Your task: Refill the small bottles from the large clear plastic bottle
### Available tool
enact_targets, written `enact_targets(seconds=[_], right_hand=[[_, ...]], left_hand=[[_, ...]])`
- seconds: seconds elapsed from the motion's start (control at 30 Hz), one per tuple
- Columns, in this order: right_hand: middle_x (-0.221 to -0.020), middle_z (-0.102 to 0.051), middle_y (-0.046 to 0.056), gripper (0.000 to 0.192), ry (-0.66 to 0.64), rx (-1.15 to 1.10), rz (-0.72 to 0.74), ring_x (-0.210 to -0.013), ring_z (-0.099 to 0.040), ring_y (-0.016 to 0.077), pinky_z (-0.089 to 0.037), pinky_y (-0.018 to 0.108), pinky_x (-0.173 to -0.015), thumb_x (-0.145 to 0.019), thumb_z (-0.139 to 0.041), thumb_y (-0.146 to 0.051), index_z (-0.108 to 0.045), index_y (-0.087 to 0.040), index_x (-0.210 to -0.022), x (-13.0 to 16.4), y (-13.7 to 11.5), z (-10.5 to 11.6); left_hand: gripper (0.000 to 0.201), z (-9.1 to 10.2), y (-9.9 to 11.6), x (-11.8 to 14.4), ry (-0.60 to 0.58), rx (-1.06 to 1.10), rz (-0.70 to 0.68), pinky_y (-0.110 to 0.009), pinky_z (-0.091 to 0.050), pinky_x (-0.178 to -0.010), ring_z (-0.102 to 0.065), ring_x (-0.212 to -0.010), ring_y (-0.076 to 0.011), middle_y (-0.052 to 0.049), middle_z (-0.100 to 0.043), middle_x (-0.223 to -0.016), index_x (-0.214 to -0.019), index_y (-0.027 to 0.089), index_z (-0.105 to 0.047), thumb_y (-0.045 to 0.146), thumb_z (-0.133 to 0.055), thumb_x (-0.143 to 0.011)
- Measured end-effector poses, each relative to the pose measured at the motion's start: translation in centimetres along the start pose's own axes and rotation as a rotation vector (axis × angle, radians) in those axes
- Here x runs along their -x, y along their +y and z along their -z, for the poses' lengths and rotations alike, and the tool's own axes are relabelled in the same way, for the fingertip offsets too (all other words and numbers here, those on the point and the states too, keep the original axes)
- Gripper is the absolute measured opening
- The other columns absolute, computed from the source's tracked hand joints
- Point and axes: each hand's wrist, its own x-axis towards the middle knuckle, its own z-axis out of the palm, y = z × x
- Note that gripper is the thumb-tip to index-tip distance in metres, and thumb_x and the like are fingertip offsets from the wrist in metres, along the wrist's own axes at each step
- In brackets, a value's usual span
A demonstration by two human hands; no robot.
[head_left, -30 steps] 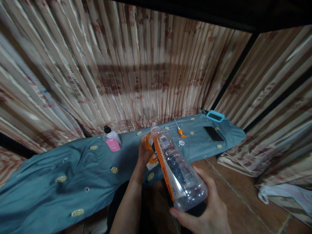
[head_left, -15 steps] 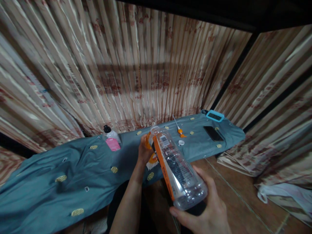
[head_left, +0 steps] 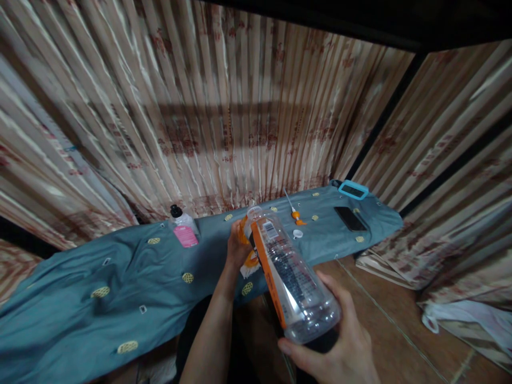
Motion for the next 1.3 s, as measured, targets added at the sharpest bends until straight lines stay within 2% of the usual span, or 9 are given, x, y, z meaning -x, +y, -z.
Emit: enact_targets(seconds=[0.23, 0.47, 0.7, 0.87, 1.07, 1.3], right_hand=[[-0.113, -0.079, 0.002, 0.087, -0.020, 0.003, -0.020, -0.106, -0.077, 0.0273, -0.061, 0.036, -0.092, -0.057, -0.076, -0.044, -0.048, -0.025, -0.138, -0.06, -0.34, 0.07], [-0.115, -0.078, 0.004, 0.087, -0.009, 0.017, -0.009, -0.108, -0.076, 0.0298, -0.061, 0.038, -0.092, -0.057, -0.076, -0.043, -0.049, -0.024, -0.138, -0.08, -0.20, 0.05], [-0.117, -0.077, 0.006, 0.090, -0.005, 0.039, -0.004, -0.108, -0.076, 0.0326, -0.062, 0.042, -0.090, -0.056, -0.078, -0.043, -0.048, -0.024, -0.139, -0.13, 0.07, 0.00], [-0.112, -0.079, 0.003, 0.088, -0.006, -0.002, 0.009, -0.106, -0.077, 0.0306, -0.062, 0.040, -0.090, -0.056, -0.079, -0.042, -0.049, -0.025, -0.138, -0.07, 0.12, -0.02], [-0.117, -0.078, 0.004, 0.089, -0.016, 0.033, 0.009, -0.109, -0.076, 0.0293, -0.061, 0.039, -0.092, -0.057, -0.078, -0.044, -0.047, -0.025, -0.138, -0.10, 0.01, 0.05], [-0.110, -0.080, 0.003, 0.089, -0.023, 0.022, -0.015, -0.104, -0.077, 0.0289, -0.062, 0.038, -0.089, -0.057, -0.077, -0.043, -0.047, -0.024, -0.139, -0.09, -0.31, 0.12]], left_hand=[[0.044, -0.06, -0.16, -0.05, 0.002, -0.001, -0.018, -0.041, -0.054, -0.090, -0.068, -0.098, -0.0259, -0.007, -0.070, -0.104, -0.110, 0.022, -0.059, 0.039, -0.075, -0.073], [0.043, -0.02, -0.12, 0.00, -0.008, 0.015, -0.024, -0.042, -0.053, -0.089, -0.067, -0.097, -0.0261, -0.009, -0.070, -0.107, -0.112, 0.022, -0.058, 0.038, -0.073, -0.075], [0.039, -0.22, 0.09, -0.11, 0.013, 0.028, -0.005, -0.040, -0.054, -0.088, -0.067, -0.095, -0.0249, -0.006, -0.071, -0.102, -0.106, 0.024, -0.060, 0.039, -0.077, -0.074], [0.039, -0.21, 0.21, -0.03, 0.017, 0.035, -0.007, -0.039, -0.053, -0.086, -0.066, -0.092, -0.0241, -0.006, -0.071, -0.101, -0.106, 0.024, -0.060, 0.041, -0.075, -0.075], [0.040, -0.11, 0.19, 0.04, 0.003, 0.026, -0.009, -0.042, -0.053, -0.088, -0.067, -0.096, -0.0268, -0.009, -0.070, -0.103, -0.108, 0.022, -0.059, 0.044, -0.073, -0.077], [0.041, -0.08, 0.08, -0.02, -0.005, 0.020, -0.041, -0.042, -0.053, -0.089, -0.067, -0.095, -0.0259, -0.010, -0.070, -0.104, -0.109, 0.021, -0.058, 0.042, -0.072, -0.077]])
